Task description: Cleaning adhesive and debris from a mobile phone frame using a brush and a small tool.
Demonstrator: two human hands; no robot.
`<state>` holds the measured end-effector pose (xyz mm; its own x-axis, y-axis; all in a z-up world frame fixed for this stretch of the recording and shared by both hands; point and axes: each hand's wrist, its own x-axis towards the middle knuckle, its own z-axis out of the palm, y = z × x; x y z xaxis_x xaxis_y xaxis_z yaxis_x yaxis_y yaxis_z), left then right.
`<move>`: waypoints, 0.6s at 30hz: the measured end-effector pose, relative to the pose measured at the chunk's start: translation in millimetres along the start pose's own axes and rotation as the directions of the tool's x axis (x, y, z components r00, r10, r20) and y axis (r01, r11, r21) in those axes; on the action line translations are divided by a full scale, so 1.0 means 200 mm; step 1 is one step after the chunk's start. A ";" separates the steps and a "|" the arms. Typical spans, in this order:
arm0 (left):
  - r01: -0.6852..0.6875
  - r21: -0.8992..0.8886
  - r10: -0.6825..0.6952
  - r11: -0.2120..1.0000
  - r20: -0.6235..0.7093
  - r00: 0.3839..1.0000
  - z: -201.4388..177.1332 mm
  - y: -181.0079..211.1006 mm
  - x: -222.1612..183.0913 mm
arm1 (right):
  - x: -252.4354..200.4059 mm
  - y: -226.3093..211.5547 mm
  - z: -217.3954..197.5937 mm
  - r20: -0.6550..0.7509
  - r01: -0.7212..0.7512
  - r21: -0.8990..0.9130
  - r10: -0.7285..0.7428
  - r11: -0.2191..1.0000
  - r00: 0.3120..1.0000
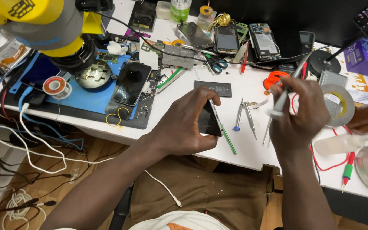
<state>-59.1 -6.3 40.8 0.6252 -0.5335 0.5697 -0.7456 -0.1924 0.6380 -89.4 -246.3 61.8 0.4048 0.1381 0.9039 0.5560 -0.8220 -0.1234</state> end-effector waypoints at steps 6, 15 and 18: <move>-0.126 -0.024 0.126 0.992 0.005 0.992 0.02 0.01 0.01 | 0.07 -0.37 -0.13 0.112 -0.225 0.297 0.200 0.928 0.973; -0.117 -0.015 0.117 0.993 0.034 0.993 0.01 0.03 0.02 | 0.02 -0.45 -0.09 0.259 -0.486 0.576 0.417 0.658 0.871; -0.116 -0.008 0.116 0.993 0.041 0.992 0.01 0.02 0.01 | 0.02 -0.45 -0.08 0.214 -0.422 0.592 0.371 0.687 0.904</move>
<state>-61.5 -10.7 44.4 0.5243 -0.5855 0.6183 -0.8112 -0.1226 0.5718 -149.5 -179.7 84.0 0.7272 -0.0617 0.6837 0.6408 -0.2963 -0.7083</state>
